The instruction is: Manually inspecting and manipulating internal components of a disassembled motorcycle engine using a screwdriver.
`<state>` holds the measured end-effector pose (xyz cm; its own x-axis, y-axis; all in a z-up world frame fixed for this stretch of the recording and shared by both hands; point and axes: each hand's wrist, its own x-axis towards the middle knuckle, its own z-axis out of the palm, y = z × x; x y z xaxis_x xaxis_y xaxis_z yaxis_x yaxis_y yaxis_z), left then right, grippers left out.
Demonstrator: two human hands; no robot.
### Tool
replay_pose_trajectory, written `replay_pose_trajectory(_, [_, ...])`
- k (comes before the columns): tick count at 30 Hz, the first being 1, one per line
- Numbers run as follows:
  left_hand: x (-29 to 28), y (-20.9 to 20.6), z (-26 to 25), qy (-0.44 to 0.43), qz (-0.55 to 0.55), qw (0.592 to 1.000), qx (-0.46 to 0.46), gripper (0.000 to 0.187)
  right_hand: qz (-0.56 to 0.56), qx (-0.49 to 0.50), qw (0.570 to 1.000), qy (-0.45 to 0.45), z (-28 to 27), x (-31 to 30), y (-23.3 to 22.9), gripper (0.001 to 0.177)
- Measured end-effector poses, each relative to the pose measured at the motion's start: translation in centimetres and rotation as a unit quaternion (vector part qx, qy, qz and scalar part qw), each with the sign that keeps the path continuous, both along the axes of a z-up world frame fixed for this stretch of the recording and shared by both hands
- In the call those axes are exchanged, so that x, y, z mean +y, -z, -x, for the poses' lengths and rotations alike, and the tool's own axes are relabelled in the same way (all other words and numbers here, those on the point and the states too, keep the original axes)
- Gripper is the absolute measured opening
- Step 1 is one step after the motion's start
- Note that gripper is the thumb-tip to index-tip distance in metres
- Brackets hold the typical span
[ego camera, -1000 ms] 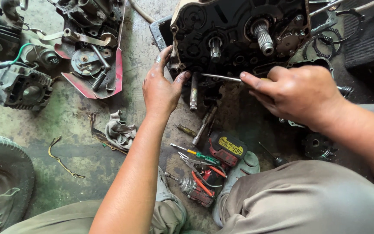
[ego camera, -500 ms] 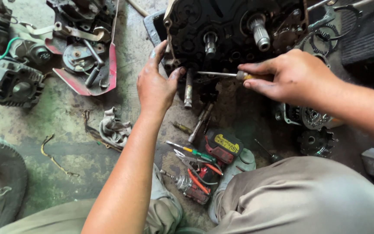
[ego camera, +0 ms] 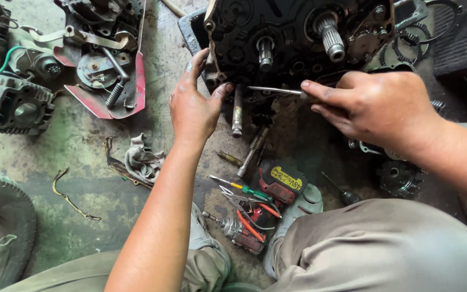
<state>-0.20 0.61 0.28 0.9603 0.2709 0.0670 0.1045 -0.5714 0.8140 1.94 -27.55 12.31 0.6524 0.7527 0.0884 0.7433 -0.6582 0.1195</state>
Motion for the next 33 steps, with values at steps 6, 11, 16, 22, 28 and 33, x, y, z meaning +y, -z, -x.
replay_pose_trajectory(6, [0.1,0.3,0.0,0.004,0.001,1.000,-0.007,0.073,0.043,-0.035,0.998,-0.038,-0.3,0.1,-0.1,0.033])
replay_pose_trajectory(11, [-0.3,0.8,0.1,-0.006,0.005,1.000,-0.023,0.073,0.000,0.057,0.998,0.019,-1.0,-0.2,0.5,0.036])
replay_pose_trajectory(16, [-0.3,0.8,0.0,-0.006,-0.004,1.000,-0.015,0.074,-0.021,0.179,0.981,0.070,-2.6,-0.4,0.4,0.039])
replay_pose_trajectory(22, [-0.4,1.0,-0.1,-0.001,0.010,0.999,-0.031,0.073,-0.154,0.306,0.937,0.073,-2.8,-1.5,1.6,0.035])
replay_pose_trajectory(28, [-0.1,1.2,0.2,0.008,0.002,0.998,-0.057,0.073,0.014,-0.040,0.998,-0.056,-1.3,0.5,-0.6,0.026])
replay_pose_trajectory(33, [-0.3,1.0,0.2,-0.003,0.005,1.000,-0.030,0.073,0.062,-0.135,0.975,-0.168,-1.6,0.9,-2.1,0.029])
